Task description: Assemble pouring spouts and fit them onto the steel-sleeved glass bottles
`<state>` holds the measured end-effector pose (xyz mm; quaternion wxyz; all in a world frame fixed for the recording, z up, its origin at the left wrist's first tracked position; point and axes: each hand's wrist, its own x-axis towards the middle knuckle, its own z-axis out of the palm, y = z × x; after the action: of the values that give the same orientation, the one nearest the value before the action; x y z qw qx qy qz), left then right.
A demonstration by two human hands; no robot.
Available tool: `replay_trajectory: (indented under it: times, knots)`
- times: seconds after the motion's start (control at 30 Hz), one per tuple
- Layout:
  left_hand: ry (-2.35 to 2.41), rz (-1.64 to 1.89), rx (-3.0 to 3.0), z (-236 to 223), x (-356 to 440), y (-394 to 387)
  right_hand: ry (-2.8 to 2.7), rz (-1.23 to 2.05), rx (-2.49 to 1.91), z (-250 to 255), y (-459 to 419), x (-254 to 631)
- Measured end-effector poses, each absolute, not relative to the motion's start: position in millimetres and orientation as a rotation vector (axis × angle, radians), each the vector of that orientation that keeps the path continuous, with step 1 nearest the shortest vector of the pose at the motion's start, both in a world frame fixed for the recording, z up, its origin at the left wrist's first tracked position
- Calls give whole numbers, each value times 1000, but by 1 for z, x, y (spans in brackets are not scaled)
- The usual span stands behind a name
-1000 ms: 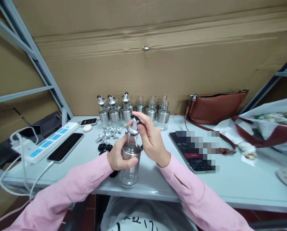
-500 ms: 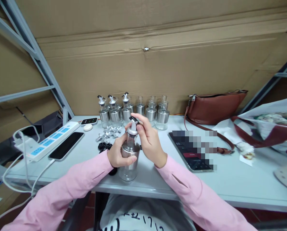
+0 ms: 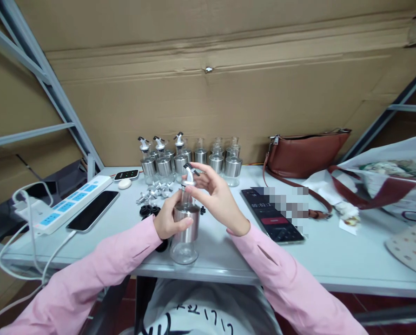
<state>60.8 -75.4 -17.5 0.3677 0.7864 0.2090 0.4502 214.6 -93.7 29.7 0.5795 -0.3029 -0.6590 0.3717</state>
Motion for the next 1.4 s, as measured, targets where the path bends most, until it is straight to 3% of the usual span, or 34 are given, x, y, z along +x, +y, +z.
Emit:
replay_trajectory:
  times: [0.33, 0.5, 0.67, 0.87, 1.1, 1.2, 1.3, 1.4]
  knots:
    - [513, 1142, 1935, -22, 59, -70, -1485, 877, -772, 36, -90, 211]
    - [571, 1317, 1835, -17, 63, -71, -1575, 502, -740, 71, -81, 211]
    - [664, 1839, 1742, -15, 65, -62, -1546, 142, -762, 91, -31, 225]
    - [705, 1894, 1644, -17, 66, -59, -1648, 91, -885, 66, 26, 230]
    - [746, 2069, 1596, 12, 45, -40, -1668, 115, -1019, 35, 54, 232]
    - [1046, 1664, 1993, 22, 31, -22, -1651, 107, -1081, 31, 58, 232]
    - [1379, 883, 2548, 24, 26, -4, -1661, 100, -1105, 29, 62, 233]
    - [1483, 191, 2736, 20, 34, 13, -1675, 91, -1143, 29, 67, 235]
